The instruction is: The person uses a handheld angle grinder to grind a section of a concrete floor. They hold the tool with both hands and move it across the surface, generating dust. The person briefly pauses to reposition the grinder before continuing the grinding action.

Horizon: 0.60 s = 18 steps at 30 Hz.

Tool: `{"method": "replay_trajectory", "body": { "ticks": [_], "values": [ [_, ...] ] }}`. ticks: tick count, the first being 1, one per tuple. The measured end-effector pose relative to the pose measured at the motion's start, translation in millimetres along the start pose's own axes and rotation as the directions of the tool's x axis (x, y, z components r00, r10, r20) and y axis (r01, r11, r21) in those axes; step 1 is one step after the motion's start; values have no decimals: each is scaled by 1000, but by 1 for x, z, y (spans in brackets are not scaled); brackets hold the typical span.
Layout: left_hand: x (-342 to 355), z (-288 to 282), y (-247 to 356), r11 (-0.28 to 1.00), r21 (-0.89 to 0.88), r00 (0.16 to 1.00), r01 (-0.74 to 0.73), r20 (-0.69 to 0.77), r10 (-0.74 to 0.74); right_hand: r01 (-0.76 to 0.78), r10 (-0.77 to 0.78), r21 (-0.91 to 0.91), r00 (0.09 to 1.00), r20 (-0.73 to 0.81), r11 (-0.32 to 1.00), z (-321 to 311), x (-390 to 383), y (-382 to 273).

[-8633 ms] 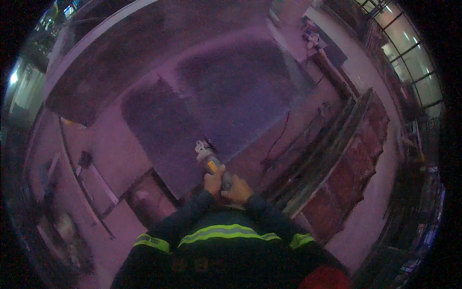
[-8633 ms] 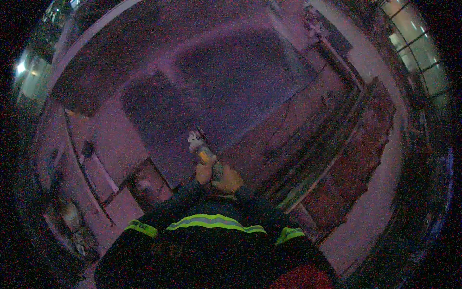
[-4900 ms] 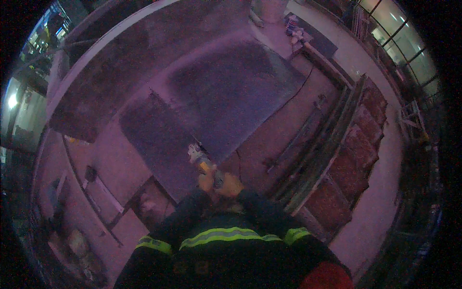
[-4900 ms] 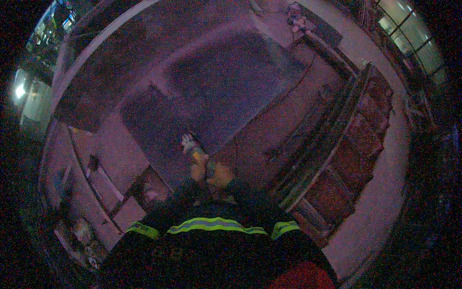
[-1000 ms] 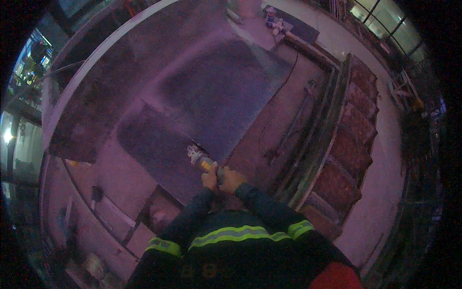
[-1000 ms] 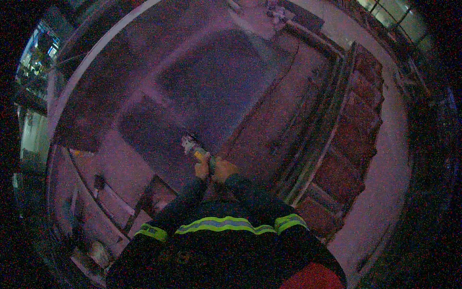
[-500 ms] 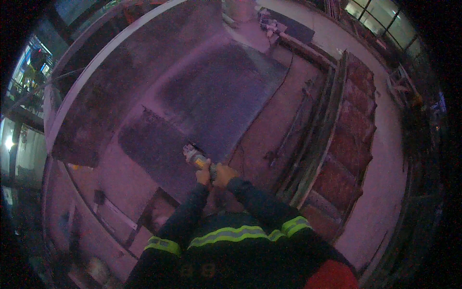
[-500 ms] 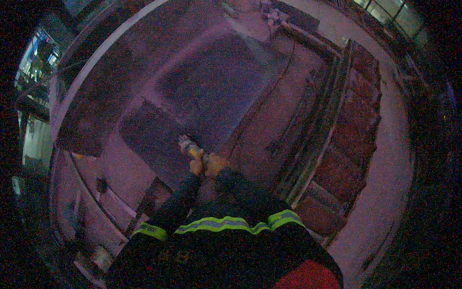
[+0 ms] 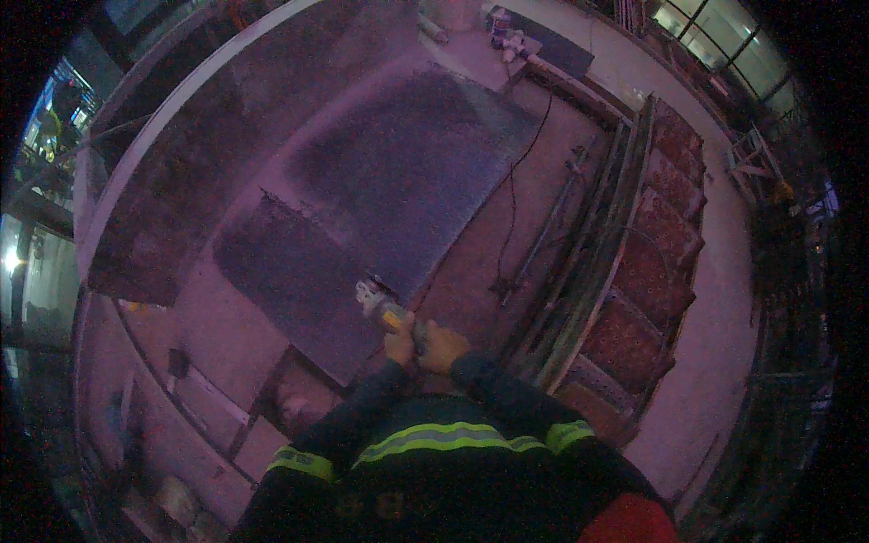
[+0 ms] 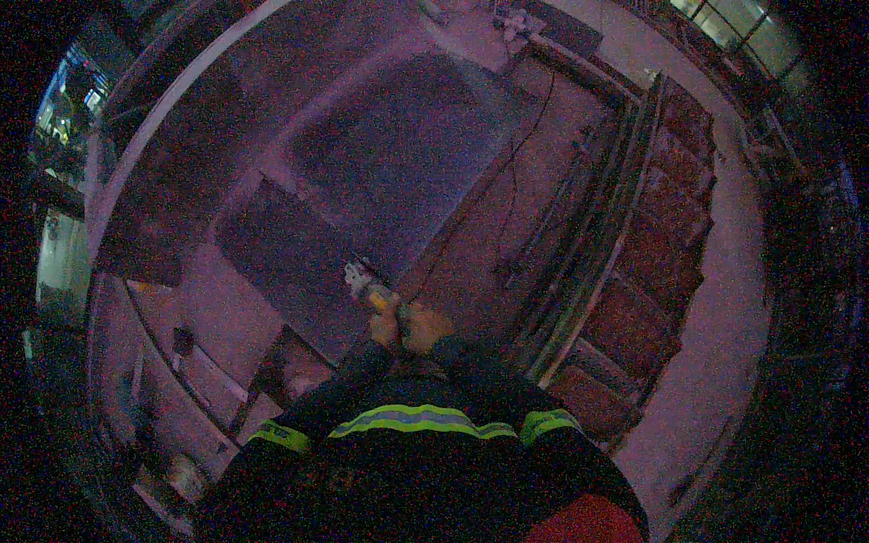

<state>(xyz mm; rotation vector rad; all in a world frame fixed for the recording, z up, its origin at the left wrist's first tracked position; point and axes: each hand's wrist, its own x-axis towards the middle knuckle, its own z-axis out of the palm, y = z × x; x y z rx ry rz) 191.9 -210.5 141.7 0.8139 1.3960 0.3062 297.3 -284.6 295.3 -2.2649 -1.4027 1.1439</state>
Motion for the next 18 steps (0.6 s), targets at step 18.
{"method": "replay_trajectory", "body": {
  "ticks": [18],
  "values": [
    [-13,-1,29,969,113,974,-221,73,214,5,-6,-9,994,-105,1000,37,36,36]
  ]
}}
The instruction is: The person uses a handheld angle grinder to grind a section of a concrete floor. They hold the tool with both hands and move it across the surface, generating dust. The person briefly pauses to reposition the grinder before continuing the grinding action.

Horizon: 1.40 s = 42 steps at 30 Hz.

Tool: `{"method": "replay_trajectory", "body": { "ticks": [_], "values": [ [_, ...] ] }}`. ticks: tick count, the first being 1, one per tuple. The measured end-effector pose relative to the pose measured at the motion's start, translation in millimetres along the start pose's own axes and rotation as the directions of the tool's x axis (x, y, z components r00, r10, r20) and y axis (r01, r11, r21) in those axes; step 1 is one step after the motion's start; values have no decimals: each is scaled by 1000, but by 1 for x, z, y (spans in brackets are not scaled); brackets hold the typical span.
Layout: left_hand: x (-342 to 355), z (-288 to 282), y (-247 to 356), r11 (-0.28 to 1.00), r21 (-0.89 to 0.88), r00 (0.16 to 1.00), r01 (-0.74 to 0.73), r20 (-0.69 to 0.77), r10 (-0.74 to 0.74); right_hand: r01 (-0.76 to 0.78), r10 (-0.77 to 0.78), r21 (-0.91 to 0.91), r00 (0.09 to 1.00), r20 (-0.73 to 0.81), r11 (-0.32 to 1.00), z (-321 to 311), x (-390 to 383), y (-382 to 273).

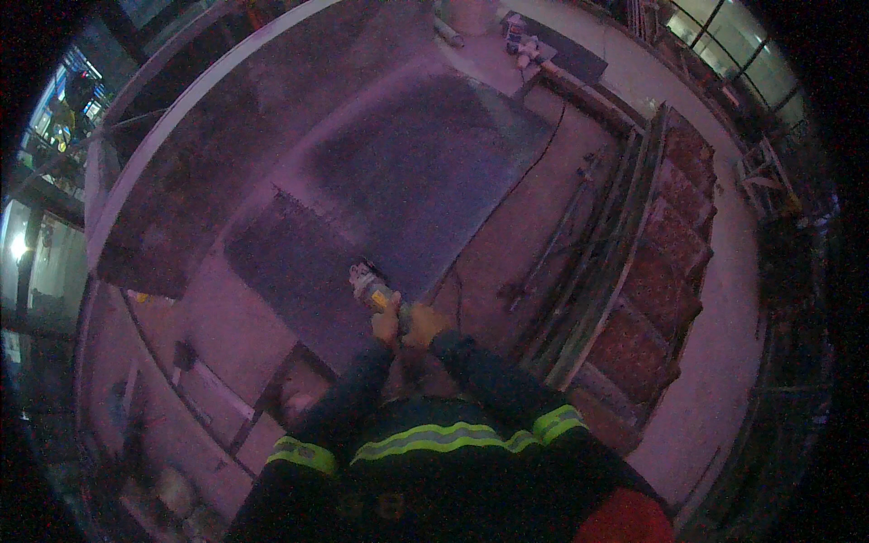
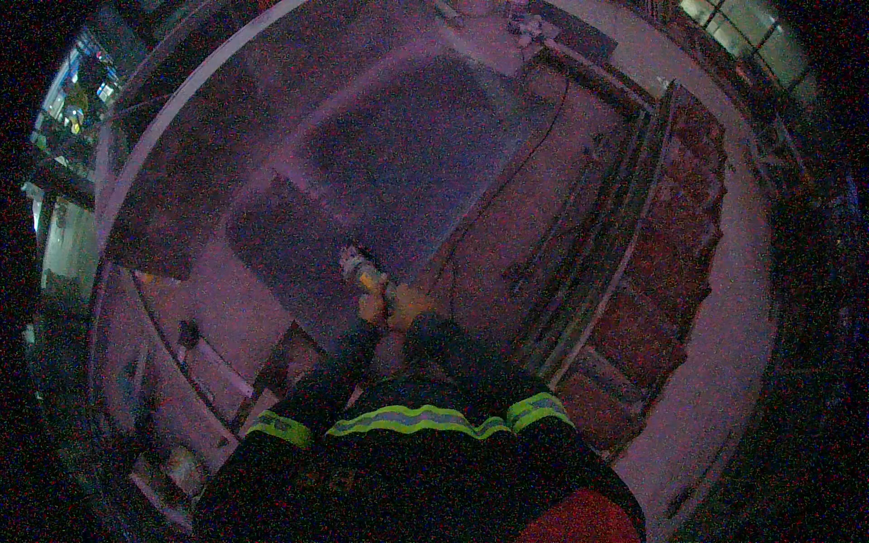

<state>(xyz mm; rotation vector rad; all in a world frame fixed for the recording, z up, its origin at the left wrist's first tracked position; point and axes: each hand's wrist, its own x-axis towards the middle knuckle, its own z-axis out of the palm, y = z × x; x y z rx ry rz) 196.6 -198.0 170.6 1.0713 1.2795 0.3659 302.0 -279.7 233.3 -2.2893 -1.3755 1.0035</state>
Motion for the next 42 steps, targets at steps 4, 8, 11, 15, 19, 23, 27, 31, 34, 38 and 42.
{"method": "replay_trajectory", "body": {
  "ticks": [4,8,11,15,19,23,27,31,34,38,42],
  "values": [
    [-11,5,3,983,-12,982,186,-16,-186,139,-139,47,990,-15,989,13,-4,21],
    [3,10,-53,943,124,947,308,-129,-293,4,-3,-50,1000,30,999,-14,-45,-3],
    [-34,8,-14,991,-66,994,112,-3,-113,-71,71,-53,997,-9,996,-13,-44,-13],
    [-34,-4,-4,989,-126,996,81,40,-76,-130,130,4,989,68,991,-32,-40,-41],
    [-26,-9,12,983,-106,989,147,39,-143,4,-8,40,995,97,999,-23,-28,-29],
    [-30,-7,32,972,-163,981,171,-63,-183,-83,81,29,995,57,996,-24,-20,-41],
    [-4,-11,16,990,-89,987,105,-110,-115,-7,6,52,1000,7,999,-7,-4,-31],
    [55,-25,-29,994,42,978,103,-185,-94,91,-94,133,995,20,987,4,20,-27],
    [29,-14,-8,1000,15,999,-27,-35,27,177,-171,183,984,-52,967,7,28,-13],
    [62,-20,-47,992,53,993,113,-32,-112,-20,15,99,998,54,995,-19,13,-38],
    [73,4,-99,884,403,922,236,-380,-73,150,-147,86,988,-35,985,-41,-26,-48]
  ]
}}
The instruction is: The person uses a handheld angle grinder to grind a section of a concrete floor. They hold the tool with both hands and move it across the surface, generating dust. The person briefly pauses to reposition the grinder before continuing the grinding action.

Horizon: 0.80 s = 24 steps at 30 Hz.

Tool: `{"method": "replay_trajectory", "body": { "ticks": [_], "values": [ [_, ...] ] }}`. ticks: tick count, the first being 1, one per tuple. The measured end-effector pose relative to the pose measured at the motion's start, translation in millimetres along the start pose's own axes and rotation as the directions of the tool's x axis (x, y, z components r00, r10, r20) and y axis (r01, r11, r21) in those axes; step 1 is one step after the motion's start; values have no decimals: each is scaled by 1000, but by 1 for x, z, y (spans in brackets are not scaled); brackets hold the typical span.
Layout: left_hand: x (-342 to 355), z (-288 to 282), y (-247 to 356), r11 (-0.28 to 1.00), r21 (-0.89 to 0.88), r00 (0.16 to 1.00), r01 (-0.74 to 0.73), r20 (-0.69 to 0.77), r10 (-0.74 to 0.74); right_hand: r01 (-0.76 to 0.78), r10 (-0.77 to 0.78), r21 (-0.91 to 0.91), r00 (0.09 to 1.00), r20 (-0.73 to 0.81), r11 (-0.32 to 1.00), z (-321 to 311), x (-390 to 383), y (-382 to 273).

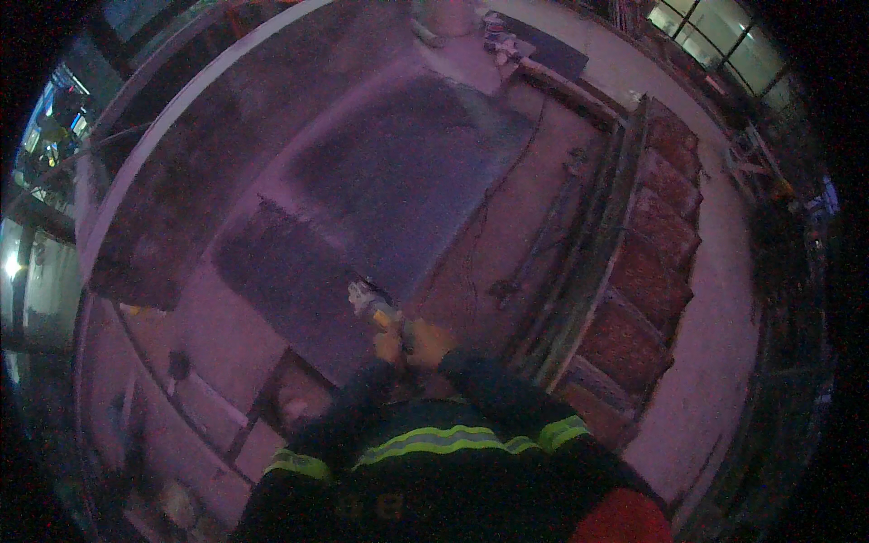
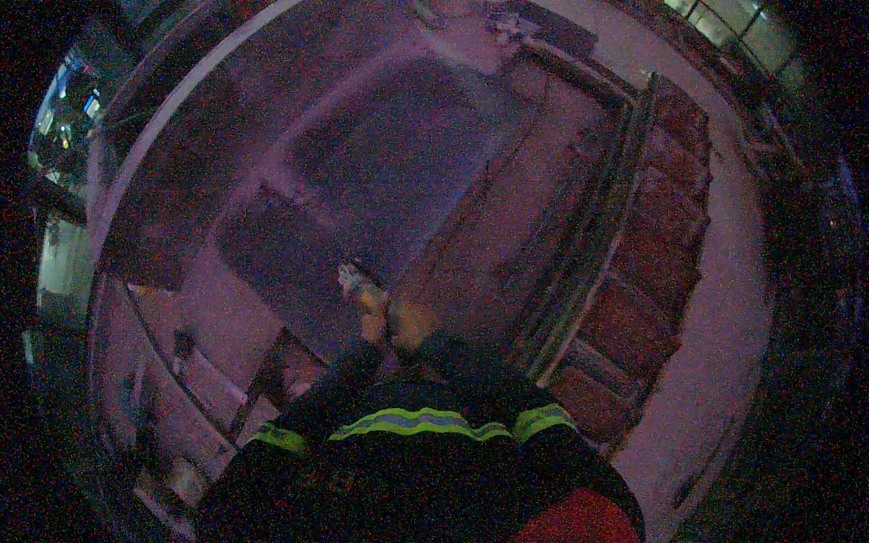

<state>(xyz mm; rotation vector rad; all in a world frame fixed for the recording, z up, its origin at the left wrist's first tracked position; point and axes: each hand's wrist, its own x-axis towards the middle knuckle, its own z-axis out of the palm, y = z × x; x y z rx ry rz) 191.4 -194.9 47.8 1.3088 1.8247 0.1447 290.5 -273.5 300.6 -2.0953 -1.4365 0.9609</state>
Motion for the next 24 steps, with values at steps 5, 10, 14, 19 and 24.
{"method": "replay_trajectory", "body": {
  "ticks": [5,10,14,19,24],
  "values": [
    [-122,-95,80,897,-436,924,70,368,106,-119,136,-125,981,138,985,29,-4,52],
    [-128,-93,83,805,-587,922,83,351,161,-256,275,-172,957,96,951,15,-13,31],
    [-112,-86,83,829,-537,917,157,390,79,-196,209,-115,972,110,974,9,-7,33],
    [-83,-73,66,877,-476,932,72,345,111,-119,125,-59,985,116,991,9,-5,37],
    [-68,-73,76,909,-416,954,20,280,108,-143,146,-46,987,71,989,28,24,46]
  ]
}}
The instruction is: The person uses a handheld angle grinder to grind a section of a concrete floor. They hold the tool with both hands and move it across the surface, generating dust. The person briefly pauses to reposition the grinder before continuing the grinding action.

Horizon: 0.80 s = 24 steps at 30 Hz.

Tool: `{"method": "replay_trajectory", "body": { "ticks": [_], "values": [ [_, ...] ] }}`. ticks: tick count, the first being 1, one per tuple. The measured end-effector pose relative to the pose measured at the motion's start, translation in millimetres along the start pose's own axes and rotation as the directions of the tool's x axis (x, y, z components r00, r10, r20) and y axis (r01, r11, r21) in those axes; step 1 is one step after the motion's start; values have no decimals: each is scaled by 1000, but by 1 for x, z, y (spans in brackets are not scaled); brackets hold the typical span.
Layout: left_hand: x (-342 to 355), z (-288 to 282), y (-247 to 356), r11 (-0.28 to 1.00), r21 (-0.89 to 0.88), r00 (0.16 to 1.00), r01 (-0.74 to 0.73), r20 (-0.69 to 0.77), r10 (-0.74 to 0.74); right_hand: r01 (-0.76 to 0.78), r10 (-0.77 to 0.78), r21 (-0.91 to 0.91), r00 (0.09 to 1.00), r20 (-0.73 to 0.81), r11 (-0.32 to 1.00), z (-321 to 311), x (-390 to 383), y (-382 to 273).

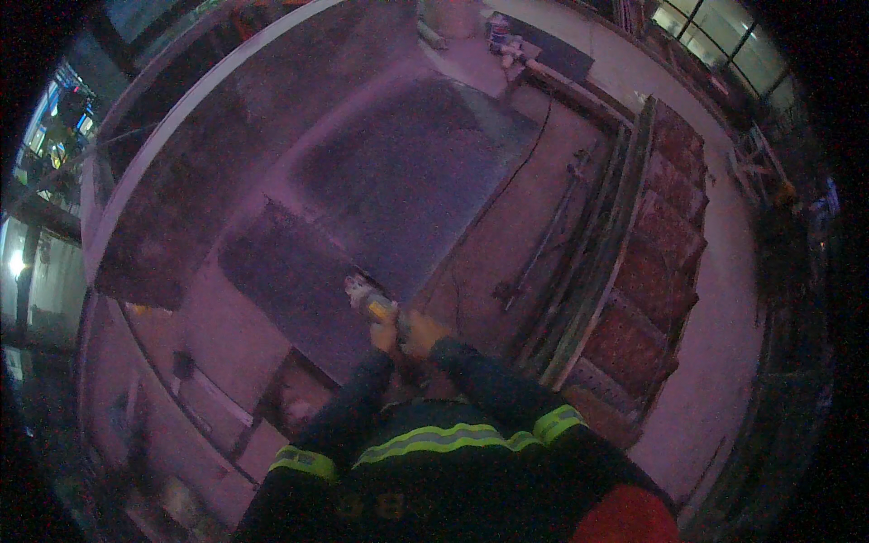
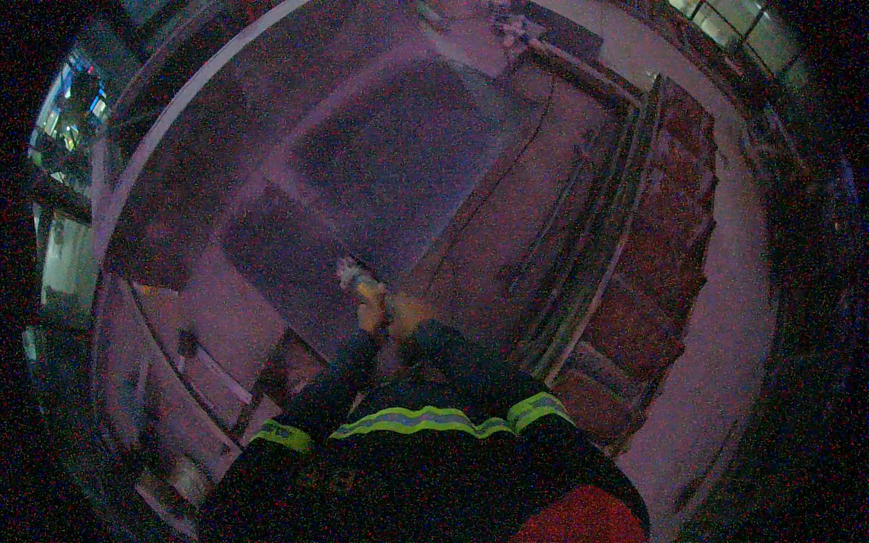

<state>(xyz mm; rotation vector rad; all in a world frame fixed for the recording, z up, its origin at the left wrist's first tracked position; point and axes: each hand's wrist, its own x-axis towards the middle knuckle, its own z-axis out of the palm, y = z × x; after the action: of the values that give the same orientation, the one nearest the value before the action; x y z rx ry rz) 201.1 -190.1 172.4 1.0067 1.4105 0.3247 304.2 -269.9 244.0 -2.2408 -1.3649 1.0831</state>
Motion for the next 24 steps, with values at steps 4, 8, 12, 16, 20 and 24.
{"method": "replay_trajectory", "body": {
  "ticks": [4,8,12,16,20,24],
  "values": [
    [1,-8,4,987,-136,993,-88,67,98,-10,11,-42,1000,17,999,-7,5,-16],
    [-7,-11,6,998,-65,997,-2,82,7,40,-39,-34,998,52,999,-14,-4,-14],
    [-8,-8,-28,997,13,986,-76,148,73,92,-93,-34,995,-34,995,-16,-40,-11],
    [-33,9,-48,972,-226,991,64,126,-36,67,-68,-65,998,-11,996,-7,-58,-6],
    [-54,5,-24,976,-203,989,81,141,-53,-136,146,-93,984,105,986,-14,-64,-12],
    [-34,10,-32,946,-293,982,141,165,-95,-65,66,-17,996,53,998,10,-41,13]
  ]
}}
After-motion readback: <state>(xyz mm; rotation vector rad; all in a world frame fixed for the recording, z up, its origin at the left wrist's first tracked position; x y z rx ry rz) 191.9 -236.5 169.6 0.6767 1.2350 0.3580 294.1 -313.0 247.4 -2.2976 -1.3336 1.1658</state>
